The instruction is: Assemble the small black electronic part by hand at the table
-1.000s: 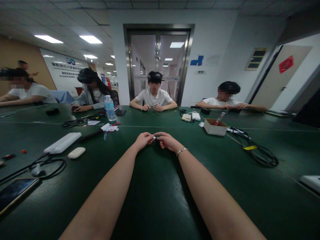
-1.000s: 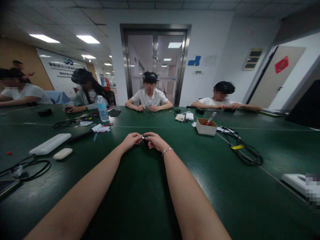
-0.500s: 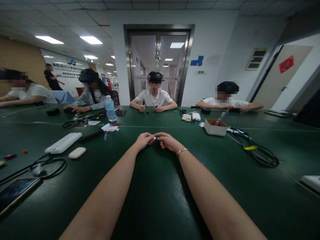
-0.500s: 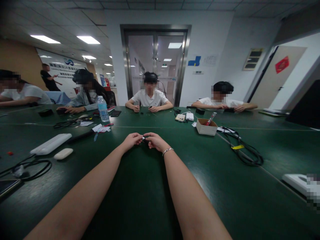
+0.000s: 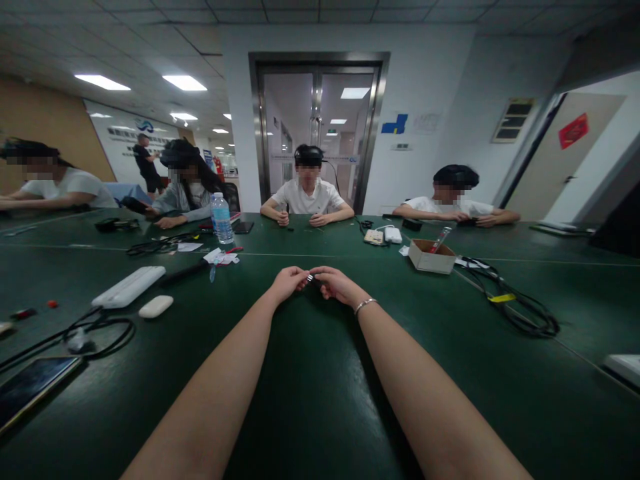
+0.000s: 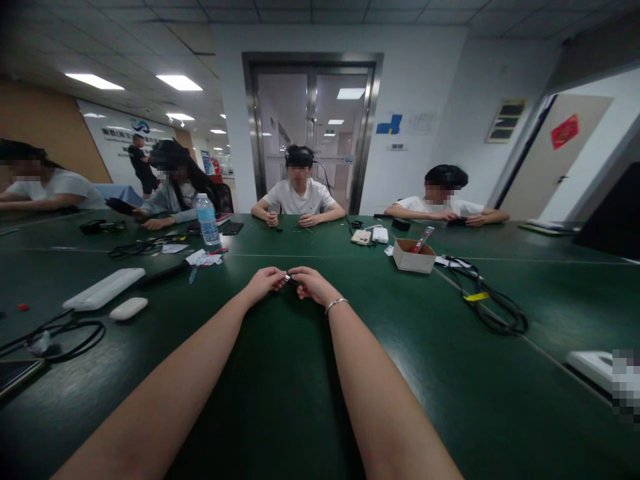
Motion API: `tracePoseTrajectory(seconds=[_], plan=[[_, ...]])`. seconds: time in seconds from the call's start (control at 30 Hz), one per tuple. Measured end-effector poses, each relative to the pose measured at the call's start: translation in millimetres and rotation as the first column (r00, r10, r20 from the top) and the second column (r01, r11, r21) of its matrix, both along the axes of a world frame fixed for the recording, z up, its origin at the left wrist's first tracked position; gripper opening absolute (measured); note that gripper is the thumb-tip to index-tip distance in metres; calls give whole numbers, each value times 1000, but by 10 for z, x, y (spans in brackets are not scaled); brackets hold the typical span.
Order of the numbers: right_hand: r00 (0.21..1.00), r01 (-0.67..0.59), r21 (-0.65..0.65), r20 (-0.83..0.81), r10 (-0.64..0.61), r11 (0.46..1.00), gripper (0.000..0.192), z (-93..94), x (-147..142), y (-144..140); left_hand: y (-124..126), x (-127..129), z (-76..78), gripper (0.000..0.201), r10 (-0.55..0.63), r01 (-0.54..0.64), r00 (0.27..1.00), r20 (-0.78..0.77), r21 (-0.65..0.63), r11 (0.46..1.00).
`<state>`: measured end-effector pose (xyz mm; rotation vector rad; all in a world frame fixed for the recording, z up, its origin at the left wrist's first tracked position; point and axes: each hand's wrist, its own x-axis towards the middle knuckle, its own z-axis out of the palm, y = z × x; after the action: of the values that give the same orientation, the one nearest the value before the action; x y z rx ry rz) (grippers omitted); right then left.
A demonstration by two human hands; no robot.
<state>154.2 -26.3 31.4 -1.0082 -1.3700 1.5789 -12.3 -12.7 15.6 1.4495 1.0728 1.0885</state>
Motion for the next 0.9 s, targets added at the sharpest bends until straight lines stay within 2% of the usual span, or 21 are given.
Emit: tracePoseTrajectory(seconds=[0.9], plan=[[999,-26,7,25,26,1000,23,17,8,-14,-21,6,23,27,3,-3,1000,-3,-2,1000]])
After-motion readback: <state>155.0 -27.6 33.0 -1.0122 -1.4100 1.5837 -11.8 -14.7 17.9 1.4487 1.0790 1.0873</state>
